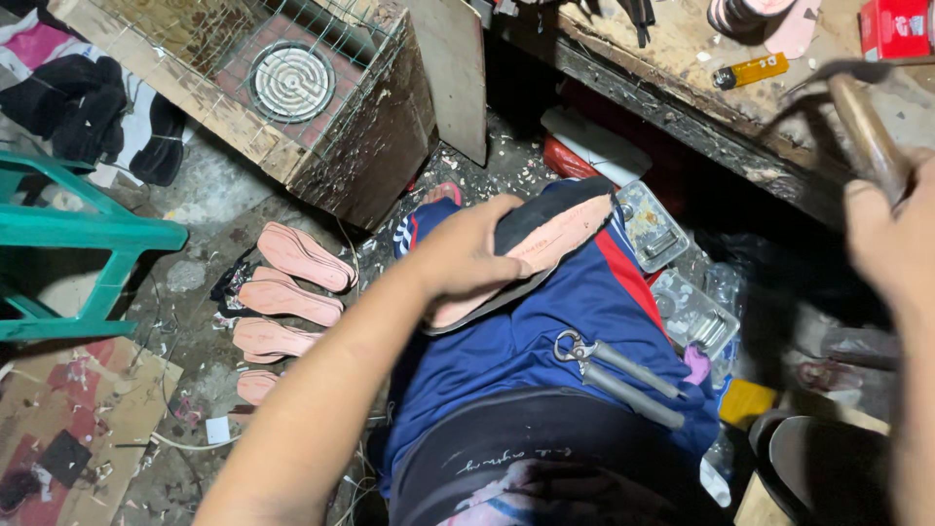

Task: The person sits with a shoe on their lap and uses pincers to pull and tuck the black fabric upper over the insole edge, then hammers the folded edge to set it. They turn the shoe over repeatedly to work around the toe and sides, then set the finished shoe aside and pick up another.

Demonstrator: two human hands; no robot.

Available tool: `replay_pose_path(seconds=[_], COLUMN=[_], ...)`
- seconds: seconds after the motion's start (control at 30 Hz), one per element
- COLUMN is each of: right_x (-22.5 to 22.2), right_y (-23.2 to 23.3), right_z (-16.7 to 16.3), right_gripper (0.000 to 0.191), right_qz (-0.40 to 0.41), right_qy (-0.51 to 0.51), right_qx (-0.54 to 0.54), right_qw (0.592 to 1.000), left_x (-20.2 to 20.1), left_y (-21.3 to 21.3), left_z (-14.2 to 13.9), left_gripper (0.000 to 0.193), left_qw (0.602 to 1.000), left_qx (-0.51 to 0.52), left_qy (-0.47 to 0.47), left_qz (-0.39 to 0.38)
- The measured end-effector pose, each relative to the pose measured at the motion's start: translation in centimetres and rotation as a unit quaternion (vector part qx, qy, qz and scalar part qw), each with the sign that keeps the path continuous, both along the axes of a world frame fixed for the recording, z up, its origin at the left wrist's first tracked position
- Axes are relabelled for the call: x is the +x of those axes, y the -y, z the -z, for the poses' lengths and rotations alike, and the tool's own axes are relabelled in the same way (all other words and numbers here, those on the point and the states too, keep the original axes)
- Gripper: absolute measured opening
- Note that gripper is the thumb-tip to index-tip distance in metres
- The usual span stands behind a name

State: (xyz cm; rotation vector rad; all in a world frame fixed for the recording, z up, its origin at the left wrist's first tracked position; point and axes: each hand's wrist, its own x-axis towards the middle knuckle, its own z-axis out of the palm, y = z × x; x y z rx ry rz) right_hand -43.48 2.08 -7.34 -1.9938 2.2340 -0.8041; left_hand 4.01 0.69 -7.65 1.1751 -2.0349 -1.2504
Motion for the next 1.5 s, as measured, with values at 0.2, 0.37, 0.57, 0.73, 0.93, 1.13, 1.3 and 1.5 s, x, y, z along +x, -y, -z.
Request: replay_pose_path(seconds=[0.2, 0.37, 0.57, 0.73, 0.93, 1.13, 1.3, 1.5], right_x=[12.2, 18.5, 18.5, 18.2, 19.9, 20.6, 20.9, 22.4], right_y=[-5.3, -6.9, -4.6, -4.6, -4.9, -4.8, -4.1, -4.0], right_z=[-1.0, -0.5, -0.1, -0.5, -0.7, -1.4, -1.4, -0.3], right_gripper=[0.030, 0.033, 0.039, 0.039, 0.040, 0.041, 0.040, 0.038], right_qz=[-0.062, -0.187, -0.158, -0.155, -0.193, -0.219, -0.185, -0.281], right_qy=[0.194, 0.448, 0.109, 0.131, 0.117, 0.116, 0.092, 0.104], right_qx=[0.235, 0.038, 0.230, 0.261, 0.281, 0.260, 0.327, 0.261], right_qw=[0.950, 0.874, 0.954, 0.944, 0.933, 0.933, 0.922, 0.918], left_x=[0.4, 0.0, 0.1, 0.3, -0.1, 1.9, 4.8, 5.7], left_y=[2.2, 2.6, 2.0, 1.2, 1.1, -0.2, -2.4, -2.1], left_z=[0.2, 0.6, -0.1, -0.5, 0.2, -1.7, -3.0, -2.1], left_gripper=[0.057, 0.062, 0.063, 0.063, 0.060, 0.067, 0.078, 0.074], left_qw=[0.959, 0.949, 0.979, 0.978, 0.978, 0.990, 0.988, 0.987], left_qx=[0.263, 0.276, 0.181, 0.190, 0.177, 0.126, 0.128, 0.127], left_qy=[-0.096, -0.145, -0.084, -0.077, -0.099, 0.022, 0.087, 0.098], left_qz=[0.044, 0.056, 0.037, 0.020, 0.053, 0.062, 0.024, 0.011])
